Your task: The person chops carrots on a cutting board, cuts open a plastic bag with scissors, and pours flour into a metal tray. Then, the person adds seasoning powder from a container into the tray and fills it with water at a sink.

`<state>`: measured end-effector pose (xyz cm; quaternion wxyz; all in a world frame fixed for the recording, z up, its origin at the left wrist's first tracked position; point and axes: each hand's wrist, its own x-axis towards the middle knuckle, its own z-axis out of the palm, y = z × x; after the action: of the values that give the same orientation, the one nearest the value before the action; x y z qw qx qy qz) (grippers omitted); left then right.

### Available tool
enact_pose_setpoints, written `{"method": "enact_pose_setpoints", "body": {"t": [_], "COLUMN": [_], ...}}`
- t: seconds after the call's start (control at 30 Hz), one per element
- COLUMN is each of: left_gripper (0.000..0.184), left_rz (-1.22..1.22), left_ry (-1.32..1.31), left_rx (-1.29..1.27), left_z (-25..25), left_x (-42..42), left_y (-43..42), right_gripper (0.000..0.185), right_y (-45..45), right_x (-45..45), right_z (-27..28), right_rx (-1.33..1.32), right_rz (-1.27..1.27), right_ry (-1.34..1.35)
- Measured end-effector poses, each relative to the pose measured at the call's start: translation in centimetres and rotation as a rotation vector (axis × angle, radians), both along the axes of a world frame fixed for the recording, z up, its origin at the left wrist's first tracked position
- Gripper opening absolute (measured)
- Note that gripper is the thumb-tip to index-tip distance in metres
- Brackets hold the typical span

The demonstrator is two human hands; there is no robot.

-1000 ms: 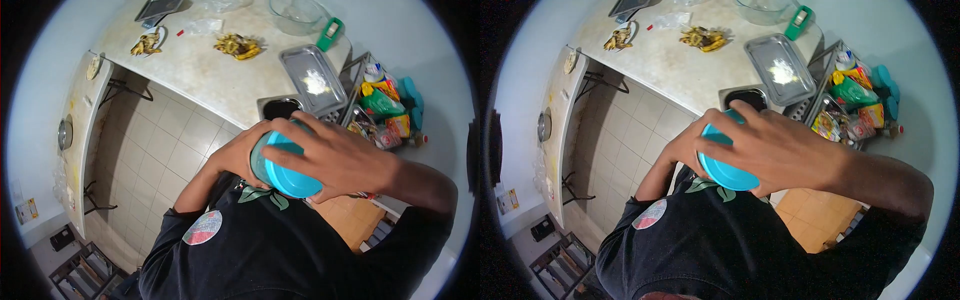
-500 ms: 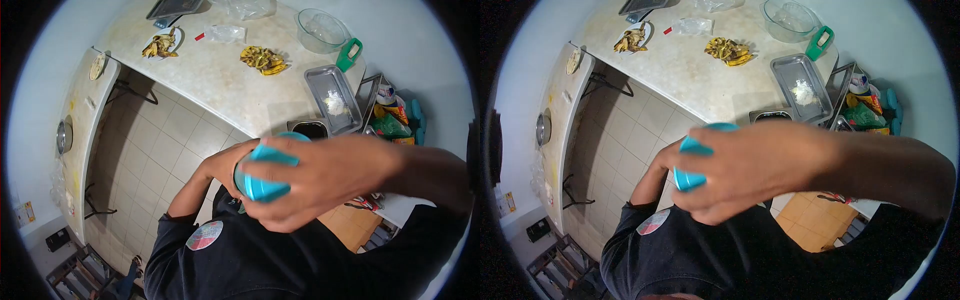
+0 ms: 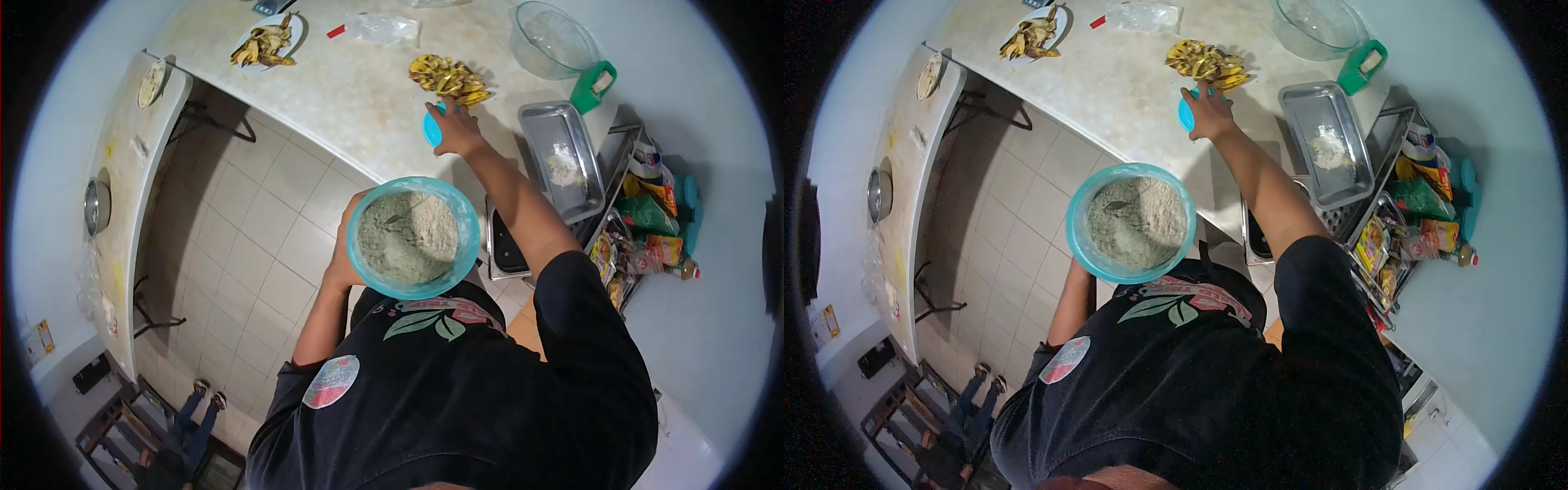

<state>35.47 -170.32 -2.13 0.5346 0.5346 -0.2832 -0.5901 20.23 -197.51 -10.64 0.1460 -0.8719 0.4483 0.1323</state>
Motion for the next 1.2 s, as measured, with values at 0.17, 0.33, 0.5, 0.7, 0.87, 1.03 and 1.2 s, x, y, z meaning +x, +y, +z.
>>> {"method": "enact_pose_setpoints", "body": {"t": [0.17, 0.33, 0.5, 0.7, 0.87, 1.03, 1.2], "left_gripper": [0.122, 0.124, 0.122, 0.115, 0.109, 0.105, 0.104], "left_rz": [-0.149, -0.080, -0.123, -0.094, -0.184, -0.158, -0.234], "left_ry": [-0.447, -0.167, -0.213, -0.377, -0.438, -0.468, -0.535], "left_rx": [-0.536, -0.284, -0.370, -0.557, -0.616, -0.646, -0.583], "left_z": [-3.7, -5.2, -5.9, -10.5, -13.4, -14.6, -15.8], "left_x": [1.5, 0.7, 0.3, -1.3, -2.8, -4.6, -4.9], "left_y": [-1.7, -1.8, -3.5, -7.2, -9.8, -10.2, -10.9], "right_gripper": [0.114, 0.115, 0.033, 0.027, 0.033, 0.024, 0.020], "right_y": [1.7, 2.5, 1.3, 10.3, 9.2, 8.5, 9.1], "right_x": [-0.2, -1.8, -3.4, -2.9, -3.7, -4.9, -5.8], "right_z": [-3.1, -4.7, 7.2, 16.4, 10.0, 8.3, 9.1], "right_rx": [0.018, -0.013, -0.027, -0.210, -0.128, -0.059, 0.160], "right_rz": [-0.008, 0.035, -0.323, 0.370, 0.241, 0.209, 0.129], "right_ry": [-0.041, -0.098, -1.122, -0.913, -0.814, -0.766, -0.799]}}
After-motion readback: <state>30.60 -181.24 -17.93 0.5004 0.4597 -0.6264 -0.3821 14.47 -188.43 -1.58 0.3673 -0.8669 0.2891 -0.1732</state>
